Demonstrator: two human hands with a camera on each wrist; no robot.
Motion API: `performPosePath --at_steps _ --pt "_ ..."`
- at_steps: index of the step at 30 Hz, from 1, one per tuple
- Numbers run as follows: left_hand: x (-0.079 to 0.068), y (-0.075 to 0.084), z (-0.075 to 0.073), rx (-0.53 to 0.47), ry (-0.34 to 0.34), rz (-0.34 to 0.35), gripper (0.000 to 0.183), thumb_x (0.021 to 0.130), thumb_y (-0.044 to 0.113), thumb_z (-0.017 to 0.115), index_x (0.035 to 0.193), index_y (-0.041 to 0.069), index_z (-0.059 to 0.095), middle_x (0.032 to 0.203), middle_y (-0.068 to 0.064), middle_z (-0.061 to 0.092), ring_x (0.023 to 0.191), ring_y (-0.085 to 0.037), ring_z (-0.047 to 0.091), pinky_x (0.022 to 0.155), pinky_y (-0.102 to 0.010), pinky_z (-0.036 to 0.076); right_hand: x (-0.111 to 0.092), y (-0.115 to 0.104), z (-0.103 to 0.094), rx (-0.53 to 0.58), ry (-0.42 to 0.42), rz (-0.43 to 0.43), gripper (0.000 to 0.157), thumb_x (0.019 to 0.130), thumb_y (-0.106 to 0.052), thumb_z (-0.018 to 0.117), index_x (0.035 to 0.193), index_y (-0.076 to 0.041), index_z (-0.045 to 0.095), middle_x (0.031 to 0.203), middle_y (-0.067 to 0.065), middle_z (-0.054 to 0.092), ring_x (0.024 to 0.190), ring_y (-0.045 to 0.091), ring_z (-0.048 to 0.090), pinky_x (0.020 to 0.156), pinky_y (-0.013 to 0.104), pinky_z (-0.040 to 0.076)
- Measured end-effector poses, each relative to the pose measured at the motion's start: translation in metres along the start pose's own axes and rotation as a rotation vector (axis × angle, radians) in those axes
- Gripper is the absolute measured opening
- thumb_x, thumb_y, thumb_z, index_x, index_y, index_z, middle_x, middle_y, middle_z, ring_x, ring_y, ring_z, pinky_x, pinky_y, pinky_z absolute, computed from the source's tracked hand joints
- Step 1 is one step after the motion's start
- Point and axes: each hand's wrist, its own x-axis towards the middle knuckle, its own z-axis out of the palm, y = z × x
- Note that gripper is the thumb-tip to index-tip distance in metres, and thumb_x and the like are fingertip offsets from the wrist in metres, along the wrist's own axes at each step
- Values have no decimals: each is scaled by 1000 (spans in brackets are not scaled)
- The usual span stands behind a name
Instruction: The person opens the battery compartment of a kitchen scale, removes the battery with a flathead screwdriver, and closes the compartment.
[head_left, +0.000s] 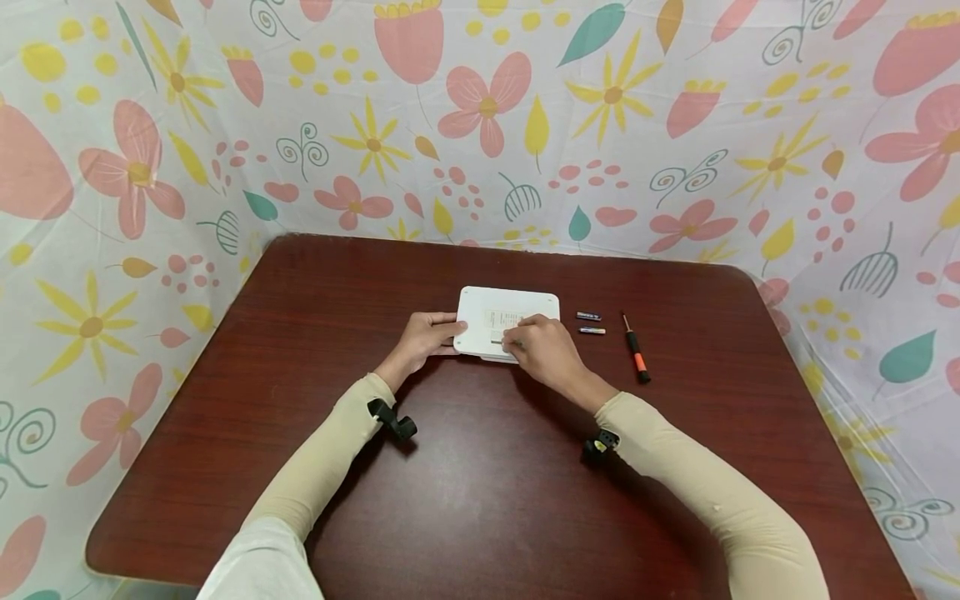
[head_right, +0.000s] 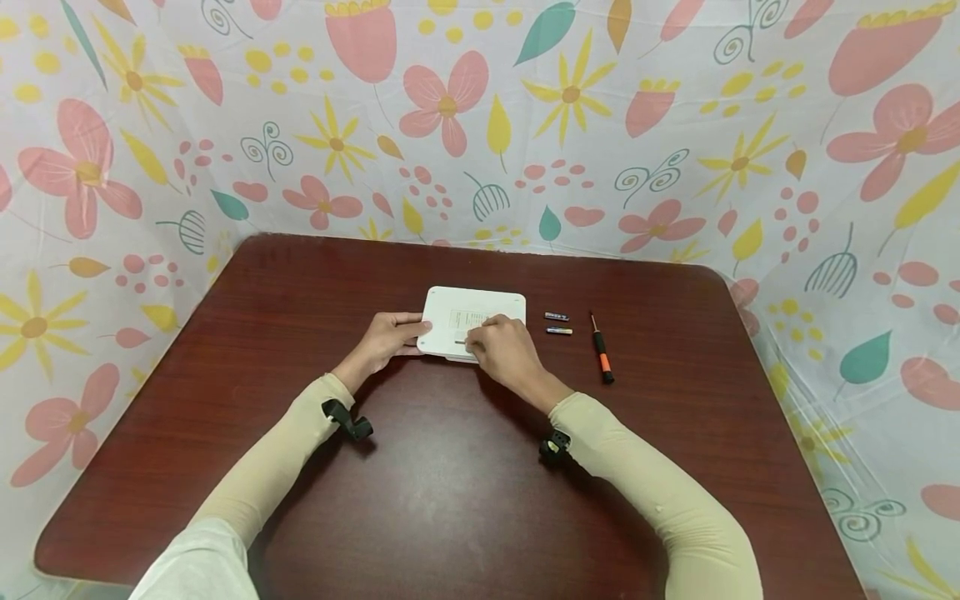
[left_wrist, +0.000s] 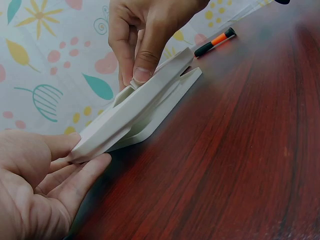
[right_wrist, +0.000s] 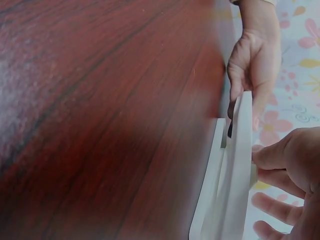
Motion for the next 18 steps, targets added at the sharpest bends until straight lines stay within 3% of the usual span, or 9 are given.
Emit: performPosePath --at_steps 18 --pt "-1 1 0 3 -3 -3 41 95 6 74 131 -9 64 111 -25 72 75 -16 73 71 -33 65 1 2 -1 -7 -47 -36 4 88 -12 80 90 -11 83 102 4 79 103 32 71 84 48 61"
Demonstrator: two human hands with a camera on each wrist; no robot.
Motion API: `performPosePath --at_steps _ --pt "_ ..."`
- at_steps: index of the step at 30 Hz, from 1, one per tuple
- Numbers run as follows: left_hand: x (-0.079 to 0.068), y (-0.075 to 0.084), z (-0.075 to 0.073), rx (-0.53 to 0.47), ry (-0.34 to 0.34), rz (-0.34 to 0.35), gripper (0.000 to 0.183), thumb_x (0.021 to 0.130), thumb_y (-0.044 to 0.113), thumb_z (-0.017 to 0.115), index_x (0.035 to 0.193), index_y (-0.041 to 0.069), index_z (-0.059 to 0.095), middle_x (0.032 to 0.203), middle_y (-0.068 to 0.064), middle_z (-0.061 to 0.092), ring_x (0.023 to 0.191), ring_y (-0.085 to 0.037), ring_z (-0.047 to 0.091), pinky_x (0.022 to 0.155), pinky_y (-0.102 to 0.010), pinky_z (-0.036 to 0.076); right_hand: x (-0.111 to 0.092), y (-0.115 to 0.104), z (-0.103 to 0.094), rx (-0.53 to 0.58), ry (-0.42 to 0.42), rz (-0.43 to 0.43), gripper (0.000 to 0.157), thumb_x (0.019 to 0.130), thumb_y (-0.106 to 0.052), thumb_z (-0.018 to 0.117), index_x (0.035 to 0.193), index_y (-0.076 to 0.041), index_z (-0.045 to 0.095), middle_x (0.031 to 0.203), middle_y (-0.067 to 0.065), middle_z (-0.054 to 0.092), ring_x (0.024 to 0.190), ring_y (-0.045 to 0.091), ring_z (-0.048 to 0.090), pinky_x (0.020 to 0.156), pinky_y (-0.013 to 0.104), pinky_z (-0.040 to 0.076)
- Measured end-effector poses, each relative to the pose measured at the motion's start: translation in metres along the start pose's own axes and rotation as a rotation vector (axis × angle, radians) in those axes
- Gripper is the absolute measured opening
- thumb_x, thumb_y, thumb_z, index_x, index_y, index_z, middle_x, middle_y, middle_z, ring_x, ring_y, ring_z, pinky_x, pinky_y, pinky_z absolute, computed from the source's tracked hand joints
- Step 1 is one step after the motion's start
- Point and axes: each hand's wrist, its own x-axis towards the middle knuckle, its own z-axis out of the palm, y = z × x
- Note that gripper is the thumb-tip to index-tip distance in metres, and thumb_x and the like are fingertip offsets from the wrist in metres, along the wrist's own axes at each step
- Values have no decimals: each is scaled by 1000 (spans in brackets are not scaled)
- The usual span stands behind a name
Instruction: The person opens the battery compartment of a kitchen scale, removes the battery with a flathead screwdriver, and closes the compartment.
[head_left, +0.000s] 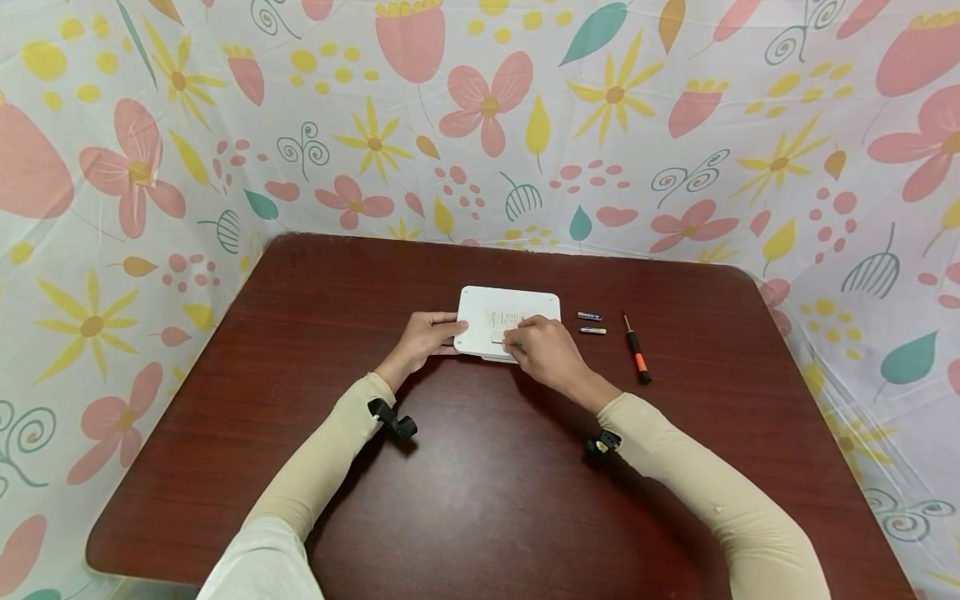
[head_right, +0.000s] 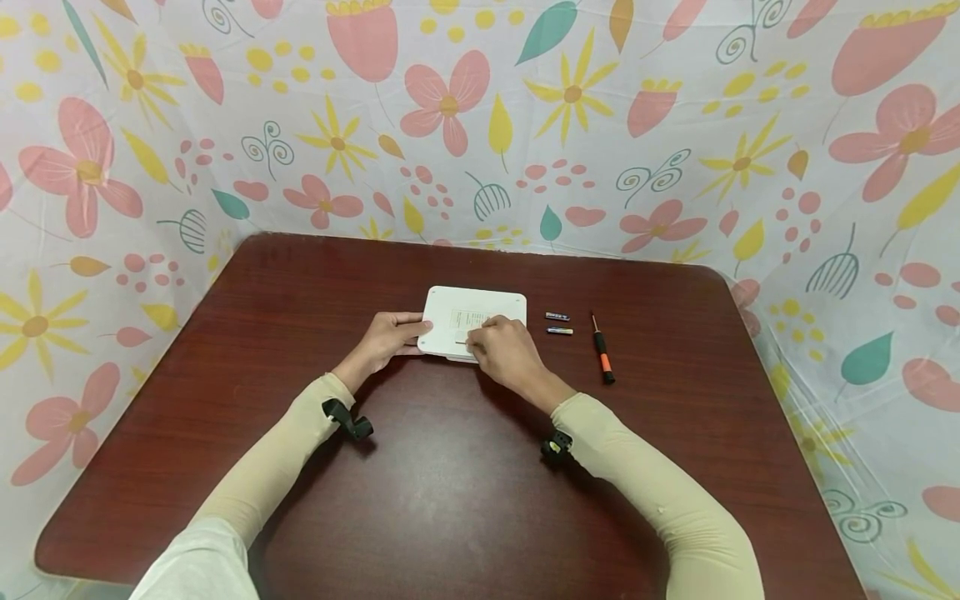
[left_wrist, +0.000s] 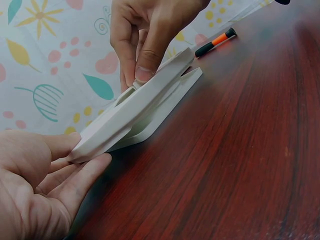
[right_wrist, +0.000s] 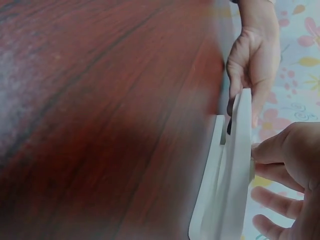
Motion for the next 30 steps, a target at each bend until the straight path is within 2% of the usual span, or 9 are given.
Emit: performPosePath --at_steps 7,15,22,30 --pt "0 0 0 -6 1 6 39 95 6 73 129 -10 65 108 -24 72 74 -16 73 71 -34 65 -1 0 2 -23 45 -30 5 87 -10 79 87 -12 83 96 4 79 98 31 72 83 48 62" --pt "1 -1 0 -14 4 12 39 94 5 73 129 -10 64 106 -23 73 72 -16 73 69 -33 65 1 -1 2 -38 49 -41 5 86 -9 79 87 -13 83 90 2 79 99 32 72 82 49 62" --pt "1 -1 -1 0 6 1 41 94 6 74 131 -9 64 113 -26 71 73 -17 74 71 -34 65 -2 -2 5 -112 92 -107 18 87 -6 75 73 -16 70 78 -2 76 100 27 72 77 50 59" --pt "1 0 0 -5 1 2 40 94 6 74 130 -9 64 110 -25 72 73 -18 74 71 -34 65 -5 -5 4 -139 98 -108 21 90 -9 74 72 -16 66 77 -1 75 103 26 71 81 48 57"
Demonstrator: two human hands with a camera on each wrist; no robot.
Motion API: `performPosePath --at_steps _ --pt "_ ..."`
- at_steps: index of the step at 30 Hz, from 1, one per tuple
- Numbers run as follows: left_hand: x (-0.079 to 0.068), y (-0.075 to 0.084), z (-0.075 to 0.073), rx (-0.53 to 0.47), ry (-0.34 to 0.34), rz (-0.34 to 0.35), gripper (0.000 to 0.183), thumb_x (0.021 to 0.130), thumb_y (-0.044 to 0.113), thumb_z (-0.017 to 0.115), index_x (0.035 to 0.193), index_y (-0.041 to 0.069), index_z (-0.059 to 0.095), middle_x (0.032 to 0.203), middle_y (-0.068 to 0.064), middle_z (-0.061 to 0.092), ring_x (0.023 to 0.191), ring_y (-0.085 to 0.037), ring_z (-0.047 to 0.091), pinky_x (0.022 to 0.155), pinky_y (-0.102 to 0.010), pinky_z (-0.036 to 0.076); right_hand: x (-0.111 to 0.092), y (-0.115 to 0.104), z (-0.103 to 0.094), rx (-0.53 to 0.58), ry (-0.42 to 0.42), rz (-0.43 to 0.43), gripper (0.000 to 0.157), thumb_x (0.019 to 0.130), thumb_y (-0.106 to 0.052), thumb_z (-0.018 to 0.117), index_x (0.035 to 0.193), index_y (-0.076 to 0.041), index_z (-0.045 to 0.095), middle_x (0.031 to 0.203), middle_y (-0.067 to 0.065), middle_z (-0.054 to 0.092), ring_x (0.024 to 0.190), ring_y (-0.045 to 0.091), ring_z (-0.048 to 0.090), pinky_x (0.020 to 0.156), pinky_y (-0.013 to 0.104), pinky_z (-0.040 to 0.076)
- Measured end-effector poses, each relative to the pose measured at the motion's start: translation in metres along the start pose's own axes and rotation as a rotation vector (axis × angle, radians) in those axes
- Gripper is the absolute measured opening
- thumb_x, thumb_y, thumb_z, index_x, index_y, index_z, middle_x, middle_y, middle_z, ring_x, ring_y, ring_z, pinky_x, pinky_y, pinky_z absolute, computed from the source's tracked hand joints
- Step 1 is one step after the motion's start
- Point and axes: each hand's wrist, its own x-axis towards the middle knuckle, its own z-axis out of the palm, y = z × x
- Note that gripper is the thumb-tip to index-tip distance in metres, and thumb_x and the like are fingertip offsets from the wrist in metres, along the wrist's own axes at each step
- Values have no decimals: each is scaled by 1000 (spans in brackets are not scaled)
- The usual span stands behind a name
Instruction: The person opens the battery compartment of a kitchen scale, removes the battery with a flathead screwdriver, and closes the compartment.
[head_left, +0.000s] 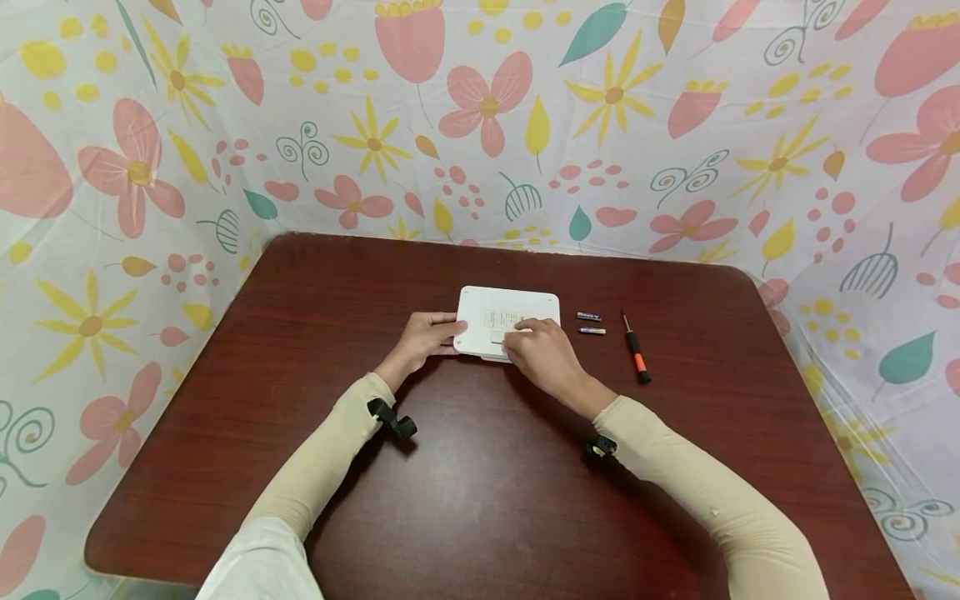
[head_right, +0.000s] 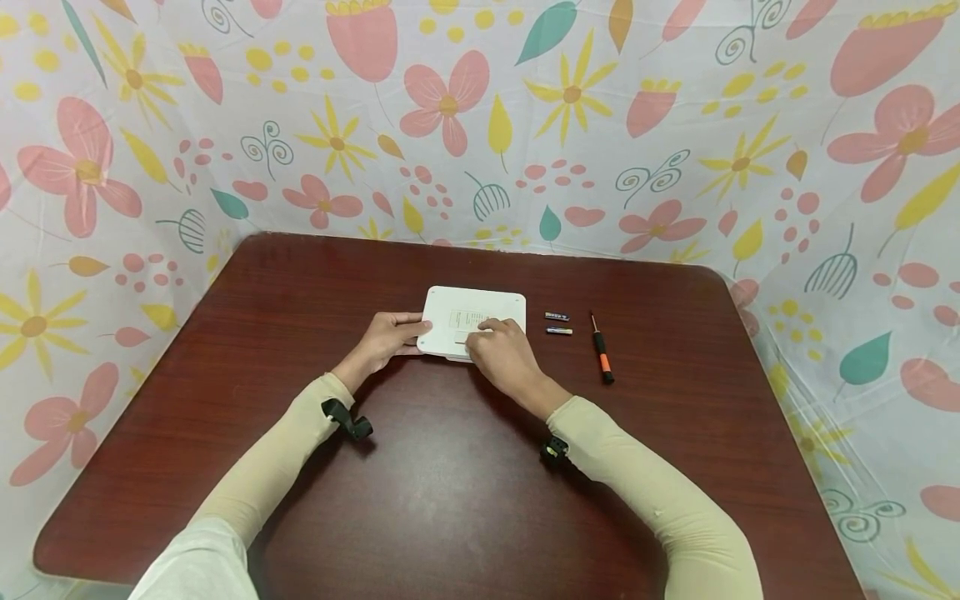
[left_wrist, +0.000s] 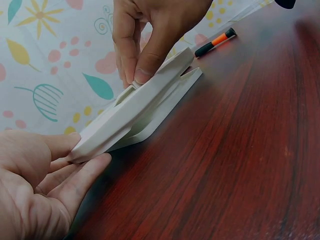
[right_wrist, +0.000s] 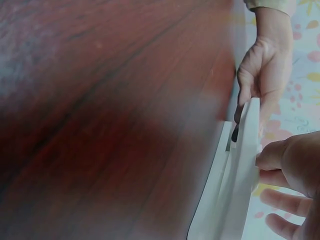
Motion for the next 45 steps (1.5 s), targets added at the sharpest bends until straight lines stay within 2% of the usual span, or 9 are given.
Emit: performPosePath --at_steps 7,19,27,32,35,39,41,43,45 --pt "0 1 0 -7 3 3 41 95 6 73 131 -10 63 111 -26 72 73 -17 73 70 -34 65 4 1 -1 16 -7 10 19 87 -6 74 72 -16 70 76 -2 75 102 28 72 79 50 60" --pt "0 1 0 -12 -5 3 40 95 5 73 131 -11 63 112 -27 72 75 -16 73 72 -34 65 1 7 -1 107 -61 34 5 88 -9 76 89 -12 80 88 0 78 101 33 72 83 48 62" --pt "-1 2 0 -18 -4 -1 40 95 5 73 131 -11 63 111 -27 72 74 -18 74 72 -35 65 -4 8 -4 89 -95 -24 25 82 -2 68 103 -5 81 111 9 77 108 34 69 85 45 61" --pt "-1 1 0 -16 -4 -9 41 95 5 73 131 -10 63 109 -26 72 73 -18 74 72 -35 65 -9 12 -7 138 -149 -52 32 83 1 64 112 -2 78 119 13 74 116 35 66 102 45 54" --pt "-1 1 -1 -11 -3 -12 40 95 6 73 131 -10 63 108 -25 73 73 -18 74 72 -35 65 -12 17 -11 219 -193 -7 35 87 0 64 120 0 74 125 15 72 123 34 62 110 47 48" --pt "0 1 -1 -7 -2 -13 40 94 6 74 130 -9 64 108 -24 73 73 -18 74 72 -35 65 -15 27 -23 330 -206 133 36 94 -8 65 129 -2 70 133 16 67 129 35 59 108 52 49" --pt "0 1 -1 -7 -1 -14 41 94 6 74 131 -9 63 108 -24 73 72 -18 74 72 -35 65 -17 35 -30 365 -190 212 36 96 -11 65 131 -3 69 127 14 70 97 26 71 89 46 58" --pt "0 1 0 -9 1 -17 42 94 6 74 132 -9 63 107 -24 73 72 -18 74 71 -34 65 -20 42 -35 393 -170 295 34 98 -13 65 131 -5 69 103 16 75 67 23 64 64 39 56" --pt "0 1 0 -13 -3 -17 42 94 6 74 132 -10 62 108 -25 73 73 -18 74 71 -34 65 -23 50 -39 414 -142 385 33 99 -15 66 130 -5 70 95 15 76 58 21 61 55 35 50"
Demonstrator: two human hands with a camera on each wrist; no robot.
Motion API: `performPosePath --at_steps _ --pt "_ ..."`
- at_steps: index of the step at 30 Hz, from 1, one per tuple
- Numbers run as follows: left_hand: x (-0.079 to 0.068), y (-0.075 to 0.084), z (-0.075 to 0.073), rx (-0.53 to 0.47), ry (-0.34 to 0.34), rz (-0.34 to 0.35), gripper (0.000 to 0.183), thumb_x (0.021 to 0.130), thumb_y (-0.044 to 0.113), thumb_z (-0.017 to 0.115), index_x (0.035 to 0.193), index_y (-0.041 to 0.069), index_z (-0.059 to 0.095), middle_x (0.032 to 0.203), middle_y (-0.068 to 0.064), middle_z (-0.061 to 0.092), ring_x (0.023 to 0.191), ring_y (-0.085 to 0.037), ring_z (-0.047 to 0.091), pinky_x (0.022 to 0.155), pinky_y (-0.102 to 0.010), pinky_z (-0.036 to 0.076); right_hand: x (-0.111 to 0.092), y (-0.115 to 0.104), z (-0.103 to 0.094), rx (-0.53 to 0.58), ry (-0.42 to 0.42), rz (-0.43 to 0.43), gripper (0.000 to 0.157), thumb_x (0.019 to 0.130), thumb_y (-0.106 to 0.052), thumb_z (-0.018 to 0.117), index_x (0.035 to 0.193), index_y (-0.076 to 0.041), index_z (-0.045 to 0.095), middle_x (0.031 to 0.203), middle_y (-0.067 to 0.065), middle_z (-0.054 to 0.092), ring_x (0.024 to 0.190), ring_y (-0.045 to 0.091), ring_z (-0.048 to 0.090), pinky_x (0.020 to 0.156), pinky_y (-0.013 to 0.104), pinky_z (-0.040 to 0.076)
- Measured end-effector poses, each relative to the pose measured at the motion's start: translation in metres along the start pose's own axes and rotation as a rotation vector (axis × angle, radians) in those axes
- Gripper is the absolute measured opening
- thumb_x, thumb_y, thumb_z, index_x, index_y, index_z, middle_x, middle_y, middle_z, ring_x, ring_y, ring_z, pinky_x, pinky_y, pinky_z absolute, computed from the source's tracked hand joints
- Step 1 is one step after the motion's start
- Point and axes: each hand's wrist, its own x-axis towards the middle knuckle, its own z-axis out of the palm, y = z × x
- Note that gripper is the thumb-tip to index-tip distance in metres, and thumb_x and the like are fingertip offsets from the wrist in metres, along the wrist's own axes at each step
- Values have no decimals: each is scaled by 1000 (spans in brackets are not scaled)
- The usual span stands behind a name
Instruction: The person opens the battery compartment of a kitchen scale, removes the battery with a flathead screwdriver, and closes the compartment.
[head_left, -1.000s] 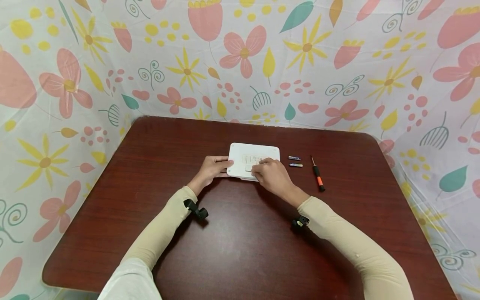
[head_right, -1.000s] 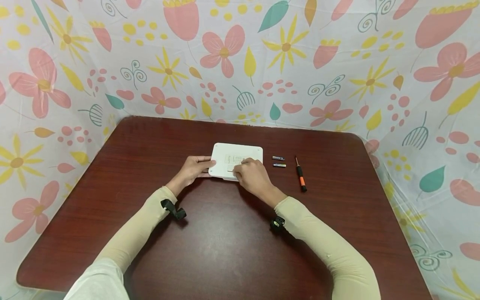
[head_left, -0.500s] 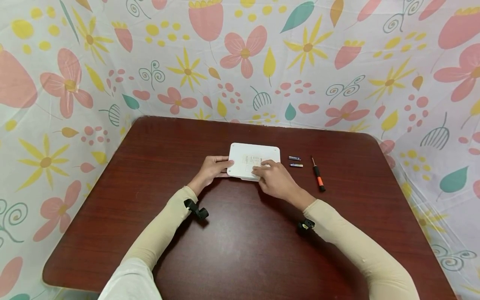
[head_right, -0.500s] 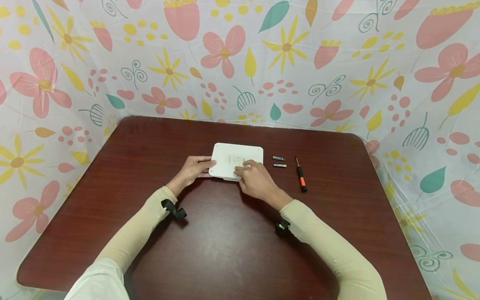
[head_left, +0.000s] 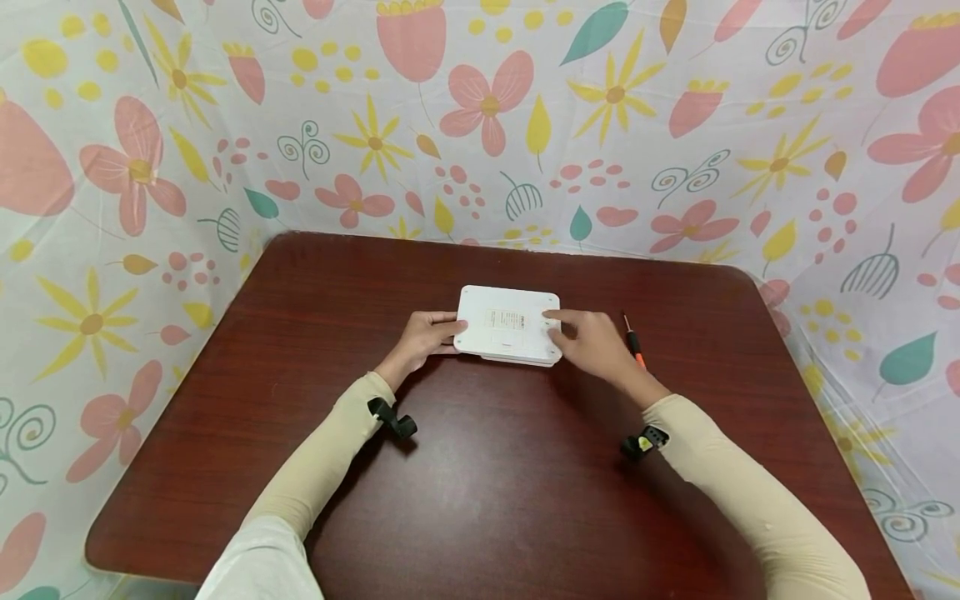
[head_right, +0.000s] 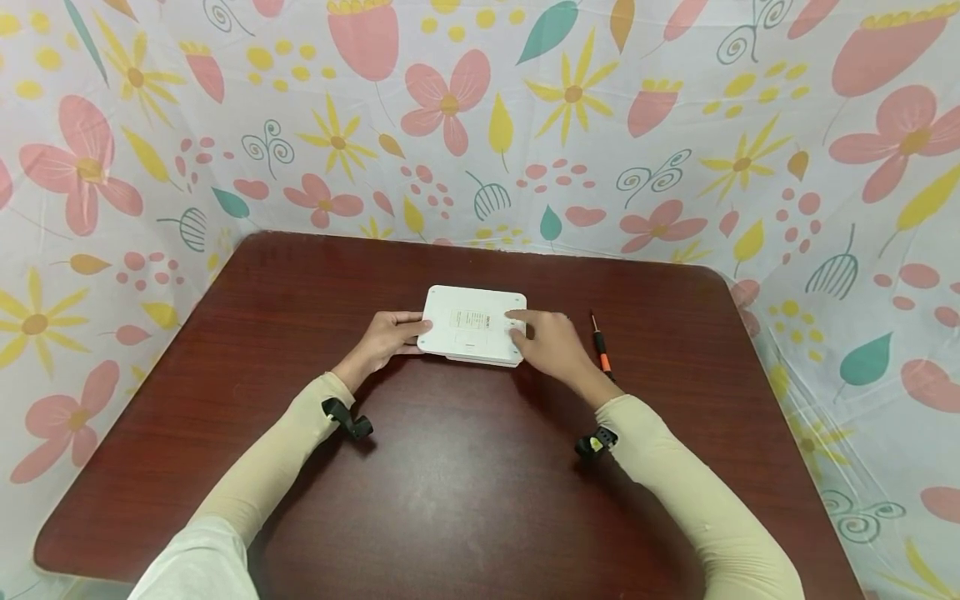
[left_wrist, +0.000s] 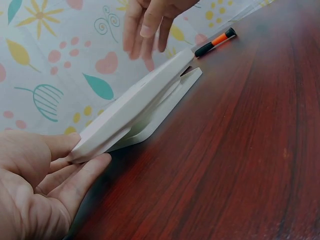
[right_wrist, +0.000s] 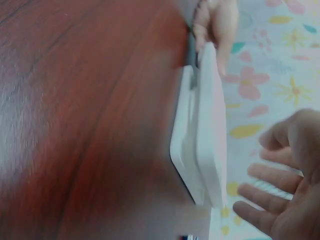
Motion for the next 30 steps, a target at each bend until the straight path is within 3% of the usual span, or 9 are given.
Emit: performPosePath --at_steps 1,2,5,7,15,30 --pt "0 0 0 0 -1 0 42 94 6 74 132 -10 62 108 -25 73 73 -18 74 71 -34 65 0 3 -3 16 18 46 32 99 -15 66 129 -5 70 92 15 75 55 21 59 53 34 49" --pt "-1 1 0 0 -2 1 42 94 6 74 132 -10 62 108 -25 73 74 -18 74 71 -34 65 -1 6 -5 41 28 101 32 100 -17 66 129 -5 71 91 16 75 68 26 68 56 37 53" --pt "-1 1 -1 2 -3 4 42 95 6 73 132 -10 62 109 -27 73 74 -18 74 71 -35 65 -2 13 -9 93 17 251 34 101 -23 65 130 -4 70 119 18 73 106 34 71 79 49 60" --pt "-1 1 -1 5 -1 2 42 95 6 73 133 -10 62 110 -27 72 74 -18 74 71 -35 65 -2 17 -10 126 -19 339 37 102 -27 63 131 -4 68 122 19 72 111 36 68 85 51 59" --pt "-1 0 -2 5 -1 -3 43 95 6 74 133 -9 62 113 -28 71 75 -18 74 72 -35 65 3 25 1 313 -126 496 45 104 -33 61 133 1 65 115 21 74 102 31 73 79 38 64" --pt "0 0 -1 -11 -16 10 42 95 6 73 132 -11 62 105 -24 74 73 -19 74 71 -35 65 9 25 11 292 -154 606 57 96 -45 71 130 1 66 96 16 75 80 19 71 69 29 62"
